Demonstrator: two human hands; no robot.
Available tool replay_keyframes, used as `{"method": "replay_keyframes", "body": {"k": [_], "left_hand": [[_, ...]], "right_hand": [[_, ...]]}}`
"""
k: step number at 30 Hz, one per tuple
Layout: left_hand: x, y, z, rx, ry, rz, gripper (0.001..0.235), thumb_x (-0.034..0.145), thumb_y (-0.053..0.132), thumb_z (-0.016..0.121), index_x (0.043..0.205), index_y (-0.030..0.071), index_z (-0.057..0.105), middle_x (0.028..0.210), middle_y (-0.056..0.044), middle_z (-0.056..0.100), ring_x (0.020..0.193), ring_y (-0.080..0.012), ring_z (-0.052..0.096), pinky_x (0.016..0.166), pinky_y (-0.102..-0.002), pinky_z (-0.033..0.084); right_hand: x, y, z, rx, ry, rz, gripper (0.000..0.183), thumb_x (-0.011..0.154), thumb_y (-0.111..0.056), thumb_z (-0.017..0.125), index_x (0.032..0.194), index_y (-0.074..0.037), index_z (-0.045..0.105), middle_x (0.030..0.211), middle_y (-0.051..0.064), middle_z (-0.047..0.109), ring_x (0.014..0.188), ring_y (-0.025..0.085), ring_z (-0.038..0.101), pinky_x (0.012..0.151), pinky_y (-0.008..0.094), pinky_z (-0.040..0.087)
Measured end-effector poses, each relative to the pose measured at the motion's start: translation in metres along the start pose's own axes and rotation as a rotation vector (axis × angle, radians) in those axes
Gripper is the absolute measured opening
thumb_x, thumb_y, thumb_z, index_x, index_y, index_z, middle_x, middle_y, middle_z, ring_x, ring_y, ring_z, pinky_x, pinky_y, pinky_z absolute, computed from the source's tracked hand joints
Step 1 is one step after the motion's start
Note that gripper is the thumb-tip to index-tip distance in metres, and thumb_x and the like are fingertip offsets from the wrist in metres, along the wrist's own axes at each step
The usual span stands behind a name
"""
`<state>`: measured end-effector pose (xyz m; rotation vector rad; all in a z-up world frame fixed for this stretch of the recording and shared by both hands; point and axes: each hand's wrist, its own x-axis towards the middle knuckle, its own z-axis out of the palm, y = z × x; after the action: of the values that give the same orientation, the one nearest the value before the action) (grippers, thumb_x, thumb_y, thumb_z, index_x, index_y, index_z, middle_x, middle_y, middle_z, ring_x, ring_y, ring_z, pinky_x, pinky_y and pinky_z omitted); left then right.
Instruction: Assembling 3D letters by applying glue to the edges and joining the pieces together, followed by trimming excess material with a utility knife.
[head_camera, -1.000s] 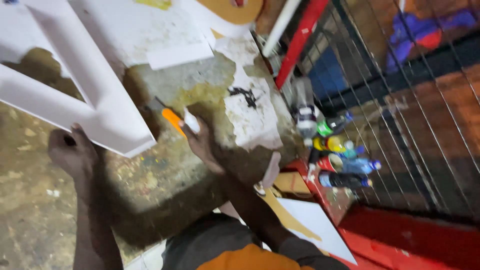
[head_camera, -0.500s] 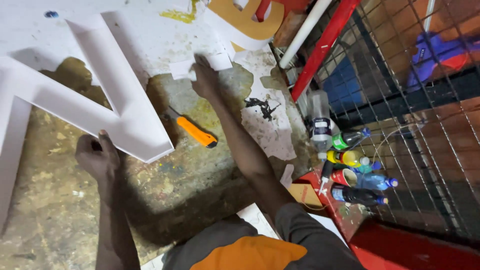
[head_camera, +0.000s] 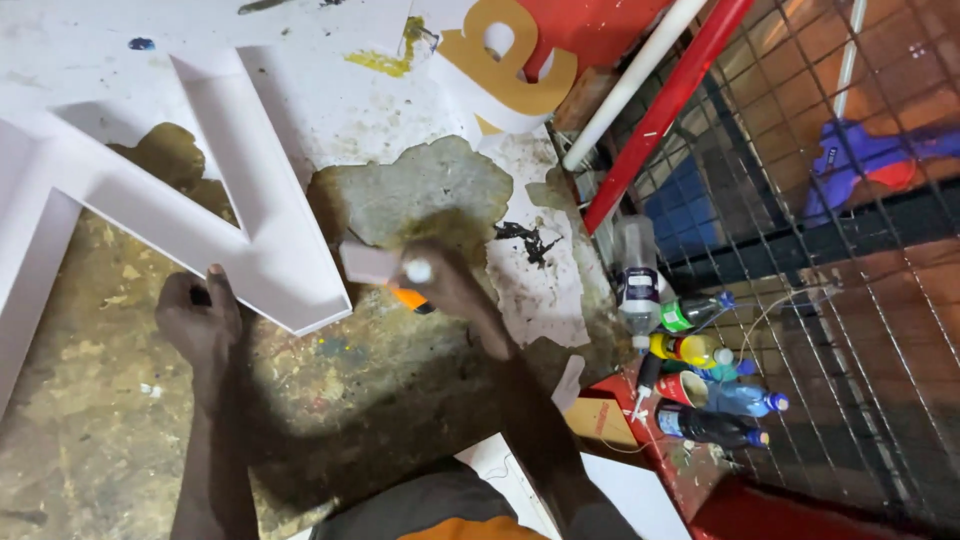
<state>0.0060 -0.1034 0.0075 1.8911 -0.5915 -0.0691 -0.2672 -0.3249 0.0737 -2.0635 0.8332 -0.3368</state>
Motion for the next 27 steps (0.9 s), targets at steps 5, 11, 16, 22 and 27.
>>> {"method": "replay_keyframes", "body": {"k": [5, 11, 16, 22, 27], "left_hand": [[-0.005, -0.003, -0.004, 0.019, 0.006, 0.061, 0.055, 0.129, 0.035, 0.070, 0.089, 0.006, 0.047, 0.078, -0.006, 0.046, 0.075, -0.0219, 0.044, 0.071, -0.045, 0.036], [-0.003, -0.024, -0.002, 0.031, 0.033, 0.188, 0.051, 0.129, 0.024, 0.073, 0.087, 0.003, 0.053, 0.081, -0.012, 0.054, 0.076, -0.0285, 0.053, 0.074, -0.048, 0.042], [0.001, -0.006, -0.003, -0.003, 0.053, 0.098, 0.052, 0.126, 0.031, 0.073, 0.086, 0.008, 0.050, 0.078, -0.006, 0.053, 0.075, -0.0227, 0.051, 0.073, -0.043, 0.042], [-0.007, 0.009, -0.005, -0.037, 0.022, 0.058, 0.055, 0.126, 0.033, 0.071, 0.085, 0.009, 0.045, 0.078, -0.003, 0.046, 0.076, -0.0180, 0.044, 0.071, -0.043, 0.036], [-0.007, 0.003, -0.003, -0.019, 0.012, 0.065, 0.052, 0.129, 0.027, 0.070, 0.087, 0.007, 0.046, 0.079, -0.005, 0.047, 0.078, -0.0197, 0.044, 0.072, -0.044, 0.036]], "right_hand": [[0.006, -0.013, 0.054, -0.037, -0.093, -0.625, 0.039, 0.080, -0.015, 0.107, 0.105, -0.017, 0.078, 0.147, 0.012, 0.078, 0.130, 0.031, 0.080, 0.124, 0.049, 0.052], [0.150, -0.095, -0.004, -0.280, -0.090, -0.258, 0.055, 0.114, -0.037, 0.061, 0.162, -0.010, 0.059, 0.130, 0.025, 0.077, 0.113, 0.036, 0.077, 0.086, 0.048, 0.062], [0.163, -0.075, -0.080, -0.563, 0.527, -0.708, 0.064, 0.072, 0.026, 0.057, 0.119, -0.015, 0.071, 0.181, 0.004, 0.041, 0.163, 0.038, 0.052, 0.124, 0.052, 0.056], [0.070, -0.018, -0.017, -0.214, 0.340, -0.353, 0.046, 0.082, 0.011, 0.075, 0.119, -0.018, 0.073, 0.138, 0.011, 0.079, 0.129, 0.032, 0.074, 0.093, 0.041, 0.064], [0.006, 0.035, 0.058, -0.079, 0.013, 0.211, 0.060, 0.101, -0.046, 0.077, 0.149, -0.009, 0.071, 0.121, 0.015, 0.085, 0.098, 0.028, 0.081, 0.073, 0.039, 0.062]]}}
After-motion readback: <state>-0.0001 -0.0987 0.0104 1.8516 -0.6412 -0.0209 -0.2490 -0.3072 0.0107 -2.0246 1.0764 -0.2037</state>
